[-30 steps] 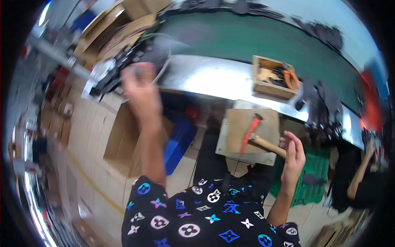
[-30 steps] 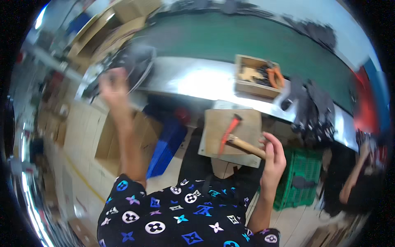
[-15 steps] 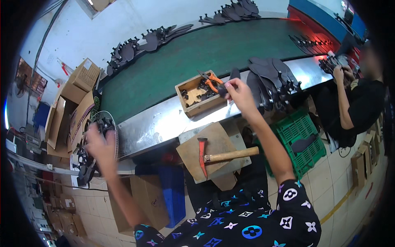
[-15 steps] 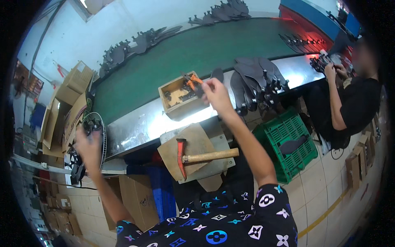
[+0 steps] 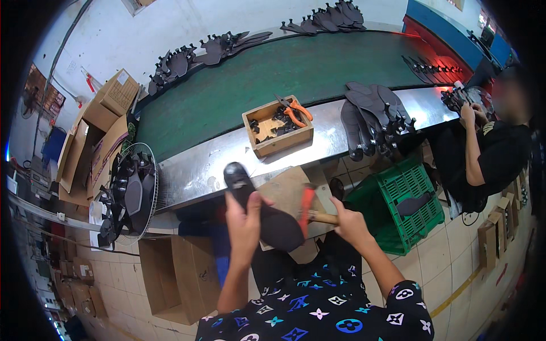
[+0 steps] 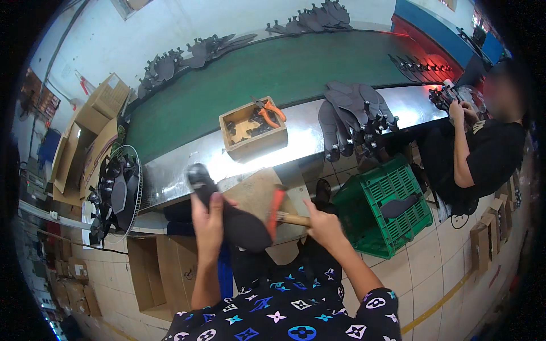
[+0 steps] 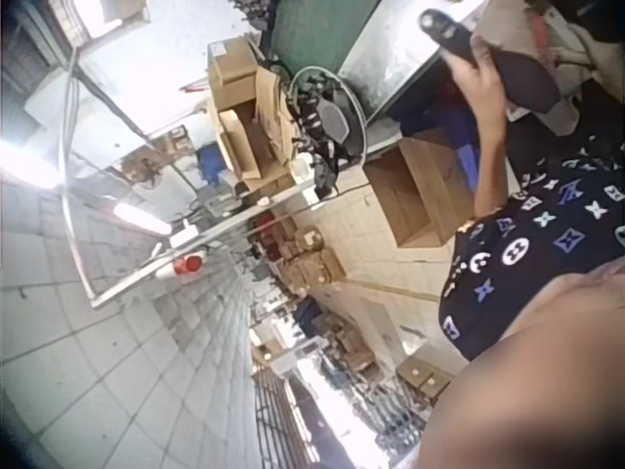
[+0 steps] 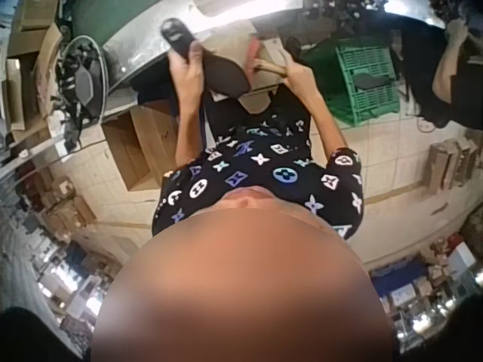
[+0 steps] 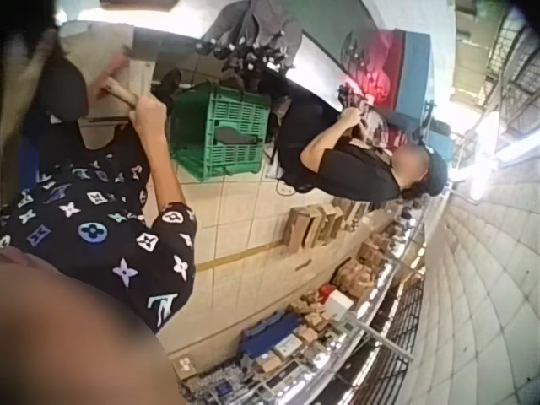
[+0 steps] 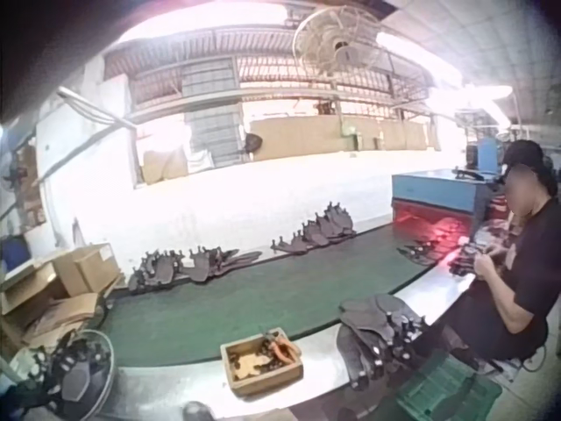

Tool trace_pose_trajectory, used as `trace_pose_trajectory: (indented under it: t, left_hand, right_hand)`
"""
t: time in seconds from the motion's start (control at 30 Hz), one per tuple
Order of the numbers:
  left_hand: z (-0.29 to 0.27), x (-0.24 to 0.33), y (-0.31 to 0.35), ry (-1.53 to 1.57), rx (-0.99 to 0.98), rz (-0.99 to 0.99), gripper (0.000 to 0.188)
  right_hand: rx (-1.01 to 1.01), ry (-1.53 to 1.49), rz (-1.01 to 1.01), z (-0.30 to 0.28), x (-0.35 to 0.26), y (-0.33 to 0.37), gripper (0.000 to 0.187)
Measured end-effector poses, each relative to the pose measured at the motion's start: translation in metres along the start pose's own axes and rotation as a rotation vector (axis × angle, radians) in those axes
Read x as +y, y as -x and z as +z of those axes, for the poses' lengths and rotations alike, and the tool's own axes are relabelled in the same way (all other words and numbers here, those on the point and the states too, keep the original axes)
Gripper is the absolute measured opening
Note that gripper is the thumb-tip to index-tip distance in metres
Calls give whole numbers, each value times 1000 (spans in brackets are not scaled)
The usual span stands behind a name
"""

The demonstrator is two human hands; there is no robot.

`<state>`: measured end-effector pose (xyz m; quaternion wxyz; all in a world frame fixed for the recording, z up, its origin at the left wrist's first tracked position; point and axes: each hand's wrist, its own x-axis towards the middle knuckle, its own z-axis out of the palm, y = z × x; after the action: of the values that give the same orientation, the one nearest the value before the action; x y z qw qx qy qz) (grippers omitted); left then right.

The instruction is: Hammering and assembling shoe sole components at a manufacturing workstation.

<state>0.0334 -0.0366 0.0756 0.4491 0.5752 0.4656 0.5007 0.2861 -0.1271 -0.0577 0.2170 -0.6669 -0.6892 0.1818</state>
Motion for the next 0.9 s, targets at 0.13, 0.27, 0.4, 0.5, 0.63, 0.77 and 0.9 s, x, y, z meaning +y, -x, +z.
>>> trace_pose_trajectory:
  t: [0.13,0.27,0.4,0.5,0.63,0.77,0.9]
  left_hand:
    - [15,-68,-3,-1305,113,366,57]
    - [22,-48,-65,-818,-145,435,40]
    - [41,-54,-192,-1323,11,728,10]
    - [46,-92,-251,-1701,-130,641,11]
    - [68,-91,-266,-1905,-344,538,11]
    - [53,-75,-261,-1859,-314,612,12]
    - [43,-30,-222,-1035,-206,456,11]
  right_hand:
    - [308,-225,150,21,54,69,23]
    - [458,-401,415,32,48,146,10]
    - [416,-738,654,31,25,151,11]
    - [443,-634,547,33,25,132,13]
    - [478,-670,396,14,21,101,11]
    - [486,-967,237,-19,0,67,13]
    - [386,-1184,51,-72,-28,28,25]
